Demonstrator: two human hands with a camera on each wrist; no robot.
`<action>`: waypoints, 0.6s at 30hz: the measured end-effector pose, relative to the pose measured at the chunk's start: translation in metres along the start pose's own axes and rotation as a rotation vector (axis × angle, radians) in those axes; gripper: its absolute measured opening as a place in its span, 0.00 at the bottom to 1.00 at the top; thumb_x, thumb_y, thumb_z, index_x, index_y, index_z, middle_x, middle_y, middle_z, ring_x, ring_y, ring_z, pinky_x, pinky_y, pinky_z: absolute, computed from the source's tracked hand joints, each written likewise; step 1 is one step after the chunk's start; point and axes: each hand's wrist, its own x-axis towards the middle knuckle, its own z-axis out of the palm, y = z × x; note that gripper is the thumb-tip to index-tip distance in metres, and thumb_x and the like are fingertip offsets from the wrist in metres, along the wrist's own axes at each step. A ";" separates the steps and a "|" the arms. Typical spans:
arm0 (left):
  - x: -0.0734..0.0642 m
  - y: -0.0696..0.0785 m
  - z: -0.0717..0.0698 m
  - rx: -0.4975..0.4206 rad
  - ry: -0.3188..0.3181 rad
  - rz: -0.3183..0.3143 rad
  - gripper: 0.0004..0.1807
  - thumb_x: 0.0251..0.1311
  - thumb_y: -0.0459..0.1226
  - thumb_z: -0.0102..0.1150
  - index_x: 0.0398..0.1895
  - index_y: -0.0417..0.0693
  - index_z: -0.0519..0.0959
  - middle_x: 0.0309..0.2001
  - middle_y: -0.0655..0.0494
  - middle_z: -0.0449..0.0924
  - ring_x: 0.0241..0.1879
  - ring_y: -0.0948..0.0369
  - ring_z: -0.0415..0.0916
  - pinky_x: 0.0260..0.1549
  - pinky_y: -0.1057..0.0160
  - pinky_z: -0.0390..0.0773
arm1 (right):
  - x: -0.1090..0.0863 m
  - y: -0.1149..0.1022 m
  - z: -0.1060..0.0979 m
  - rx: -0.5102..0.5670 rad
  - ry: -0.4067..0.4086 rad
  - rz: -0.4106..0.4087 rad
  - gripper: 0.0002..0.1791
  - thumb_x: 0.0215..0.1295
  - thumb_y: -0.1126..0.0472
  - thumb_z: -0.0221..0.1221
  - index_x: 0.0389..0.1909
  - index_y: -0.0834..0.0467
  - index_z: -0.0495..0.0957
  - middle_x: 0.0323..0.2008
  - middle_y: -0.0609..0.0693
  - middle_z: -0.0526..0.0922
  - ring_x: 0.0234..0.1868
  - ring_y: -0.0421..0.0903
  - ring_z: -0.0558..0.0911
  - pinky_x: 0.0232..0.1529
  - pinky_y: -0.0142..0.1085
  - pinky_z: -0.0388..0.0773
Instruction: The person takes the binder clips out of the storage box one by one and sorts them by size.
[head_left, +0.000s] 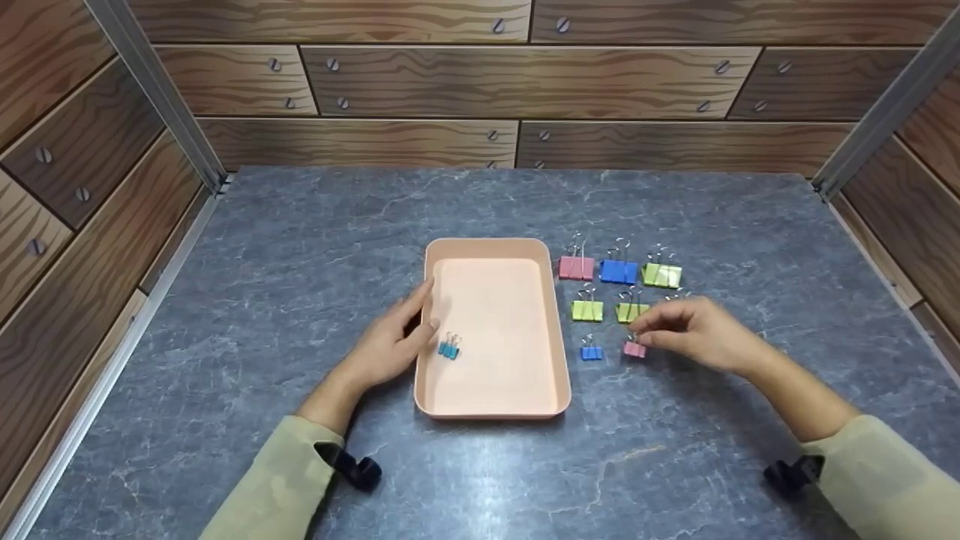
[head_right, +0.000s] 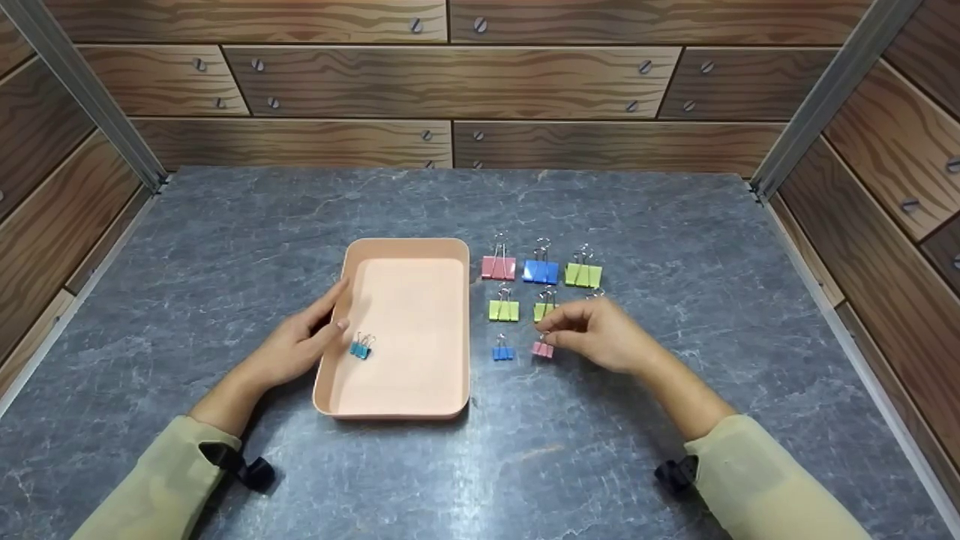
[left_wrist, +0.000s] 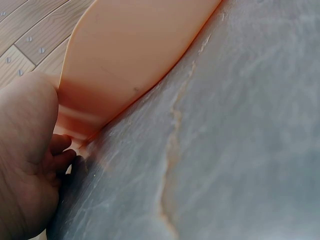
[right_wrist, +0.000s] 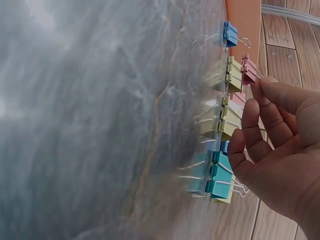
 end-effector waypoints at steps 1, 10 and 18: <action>0.000 0.000 0.000 -0.001 0.000 0.003 0.37 0.78 0.46 0.55 0.86 0.54 0.58 0.78 0.37 0.65 0.76 0.42 0.63 0.75 0.44 0.62 | 0.000 0.001 0.000 -0.004 -0.001 0.004 0.09 0.68 0.66 0.70 0.48 0.61 0.90 0.45 0.53 0.91 0.44 0.40 0.87 0.45 0.29 0.83; 0.001 -0.001 0.000 -0.015 -0.003 -0.004 0.37 0.78 0.46 0.56 0.86 0.54 0.57 0.78 0.38 0.65 0.76 0.42 0.63 0.75 0.43 0.63 | -0.002 0.004 -0.001 -0.022 -0.025 0.051 0.09 0.69 0.64 0.70 0.48 0.59 0.90 0.46 0.52 0.91 0.45 0.39 0.86 0.46 0.29 0.82; 0.000 0.000 0.000 -0.020 -0.008 -0.001 0.37 0.78 0.46 0.55 0.86 0.54 0.58 0.78 0.38 0.65 0.76 0.44 0.64 0.75 0.45 0.64 | -0.001 0.008 -0.002 -0.013 -0.036 0.057 0.09 0.69 0.65 0.70 0.48 0.59 0.90 0.47 0.53 0.91 0.46 0.39 0.86 0.47 0.28 0.82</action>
